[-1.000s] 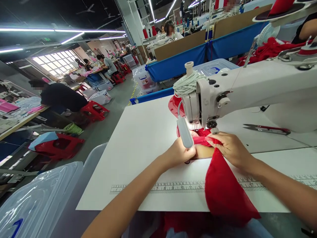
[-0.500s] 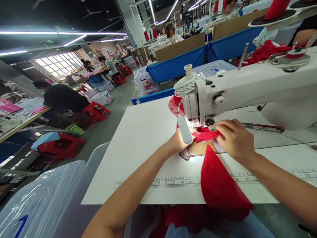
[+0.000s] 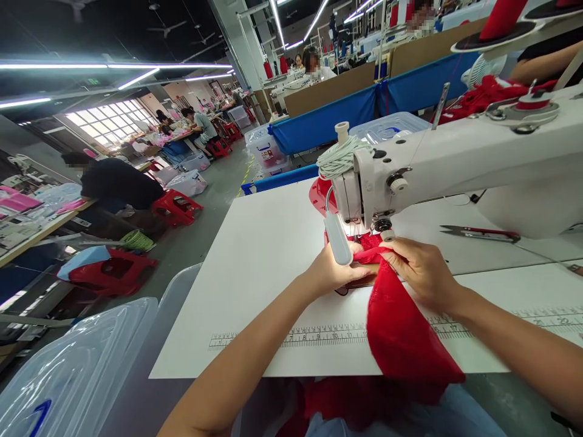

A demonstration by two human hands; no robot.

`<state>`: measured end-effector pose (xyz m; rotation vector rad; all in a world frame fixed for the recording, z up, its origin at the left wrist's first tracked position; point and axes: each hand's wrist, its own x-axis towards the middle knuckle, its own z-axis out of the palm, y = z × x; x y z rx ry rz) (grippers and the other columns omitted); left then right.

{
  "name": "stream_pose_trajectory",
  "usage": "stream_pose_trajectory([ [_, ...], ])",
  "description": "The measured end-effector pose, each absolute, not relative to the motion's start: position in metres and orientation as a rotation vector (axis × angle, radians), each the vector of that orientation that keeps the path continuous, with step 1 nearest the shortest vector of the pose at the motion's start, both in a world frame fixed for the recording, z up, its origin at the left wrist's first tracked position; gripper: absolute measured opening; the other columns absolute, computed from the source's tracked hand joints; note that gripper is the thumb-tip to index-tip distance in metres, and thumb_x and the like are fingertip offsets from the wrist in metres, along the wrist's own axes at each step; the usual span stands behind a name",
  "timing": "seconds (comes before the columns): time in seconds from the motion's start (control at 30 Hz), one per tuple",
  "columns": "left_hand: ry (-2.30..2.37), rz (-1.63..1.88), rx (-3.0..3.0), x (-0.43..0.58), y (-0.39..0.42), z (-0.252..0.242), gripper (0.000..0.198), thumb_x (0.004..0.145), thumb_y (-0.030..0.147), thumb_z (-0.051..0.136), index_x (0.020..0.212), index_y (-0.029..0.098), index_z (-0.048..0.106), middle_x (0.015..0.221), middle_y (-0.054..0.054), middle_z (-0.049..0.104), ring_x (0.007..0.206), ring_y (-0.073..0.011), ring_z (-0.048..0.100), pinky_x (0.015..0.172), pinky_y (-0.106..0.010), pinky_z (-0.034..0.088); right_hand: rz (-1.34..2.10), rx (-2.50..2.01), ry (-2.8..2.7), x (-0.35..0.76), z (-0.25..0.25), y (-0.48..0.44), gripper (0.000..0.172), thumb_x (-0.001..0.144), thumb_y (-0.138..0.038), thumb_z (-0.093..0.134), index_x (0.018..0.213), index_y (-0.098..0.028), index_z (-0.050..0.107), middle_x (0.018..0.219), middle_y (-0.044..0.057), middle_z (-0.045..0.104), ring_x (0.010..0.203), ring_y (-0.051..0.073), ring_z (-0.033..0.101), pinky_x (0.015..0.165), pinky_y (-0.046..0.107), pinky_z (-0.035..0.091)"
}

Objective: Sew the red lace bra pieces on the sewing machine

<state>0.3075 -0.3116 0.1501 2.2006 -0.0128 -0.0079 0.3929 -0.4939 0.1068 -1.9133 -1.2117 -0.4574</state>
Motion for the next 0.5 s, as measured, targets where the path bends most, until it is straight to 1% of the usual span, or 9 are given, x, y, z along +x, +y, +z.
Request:
stream_pose_trajectory([
  [0.07,-0.125,0.126,2.368,0.31,-0.315,0.142,0.034,0.082,0.027,0.064,0.06,0.019,0.039,0.061,0.005,0.04,0.061,-0.0113,0.042,0.062,-0.025,0.04,-0.492,-1.909,-1.271,0.393,0.105,-0.495,0.014,0.095,-0.02,0.047,0.091,-0.021,0.06,0.073,0.0,0.066,0.061,0.013,0.06,0.057,0.022,0.044],
  [0.17,-0.196,0.188,2.449,0.312,-0.315,0.137,0.027,0.083,0.016,0.053,0.062,0.02,0.036,0.063,0.003,0.038,0.065,-0.013,0.04,0.068,-0.028,0.039,-0.68,-1.988,-1.331,0.395,0.102,-0.497,0.017,0.09,-0.012,0.044,0.094,-0.02,0.059,0.082,0.002,0.068,0.062,0.013,0.061,0.049,0.023,0.038],
  [0.23,-0.255,0.174,2.47,0.311,-0.311,0.138,0.026,0.082,0.011,0.048,0.062,0.02,0.034,0.064,0.003,0.038,0.065,-0.0132,0.039,0.067,-0.028,0.038,-0.804,-2.051,-1.258,0.396,0.101,-0.497,0.021,0.087,-0.008,0.043,0.094,-0.02,0.058,0.083,0.001,0.069,0.057,0.011,0.058,0.046,0.023,0.035],
  [0.3,-0.302,0.15,2.48,0.31,-0.307,0.142,0.025,0.084,0.01,0.044,0.063,0.02,0.035,0.065,0.003,0.04,0.065,-0.0132,0.04,0.065,-0.027,0.038,-0.801,-2.051,-1.203,0.396,0.101,-0.498,0.024,0.085,-0.004,0.04,0.095,-0.02,0.057,0.087,0.002,0.069,0.055,0.01,0.057,0.048,0.022,0.037],
  [0.37,-0.344,0.12,2.488,0.31,-0.303,0.147,0.024,0.087,0.011,0.042,0.065,0.02,0.039,0.067,0.002,0.044,0.066,-0.0133,0.043,0.065,-0.026,0.04,-0.727,-2.031,-1.252,0.395,0.103,-0.497,0.029,0.085,-0.005,0.04,0.102,-0.02,0.057,0.095,0.004,0.07,0.059,0.011,0.06,0.051,0.022,0.041],
  [0.4,-0.37,0.101,2.493,0.31,-0.302,0.149,0.023,0.088,0.012,0.042,0.067,0.019,0.044,0.069,0.002,0.047,0.069,-0.0134,0.045,0.068,-0.026,0.041,-0.679,-2.027,-1.306,0.394,0.104,-0.497,0.029,0.085,-0.006,0.04,0.105,-0.019,0.057,0.098,0.005,0.07,0.06,0.012,0.061,0.051,0.023,0.042],
  [0.43,-0.398,0.079,2.497,0.31,-0.3,0.151,0.021,0.09,0.013,0.042,0.071,0.019,0.049,0.073,0.001,0.051,0.072,-0.0137,0.048,0.072,-0.026,0.043,-0.636,-2.027,-1.358,0.393,0.105,-0.497,0.027,0.086,-0.009,0.042,0.106,-0.019,0.058,0.098,0.005,0.07,0.061,0.012,0.061,0.051,0.023,0.042],
  [0.5,-0.45,0.035,2.509,0.311,-0.299,0.154,0.014,0.091,0.018,0.049,0.08,0.019,0.057,0.081,0.001,0.058,0.079,-0.0142,0.053,0.079,-0.027,0.044,-0.578,-2.025,-1.406,0.391,0.106,-0.496,0.019,0.091,-0.015,0.044,0.099,-0.02,0.06,0.089,0.004,0.07,0.061,0.013,0.061,0.051,0.024,0.042],
])
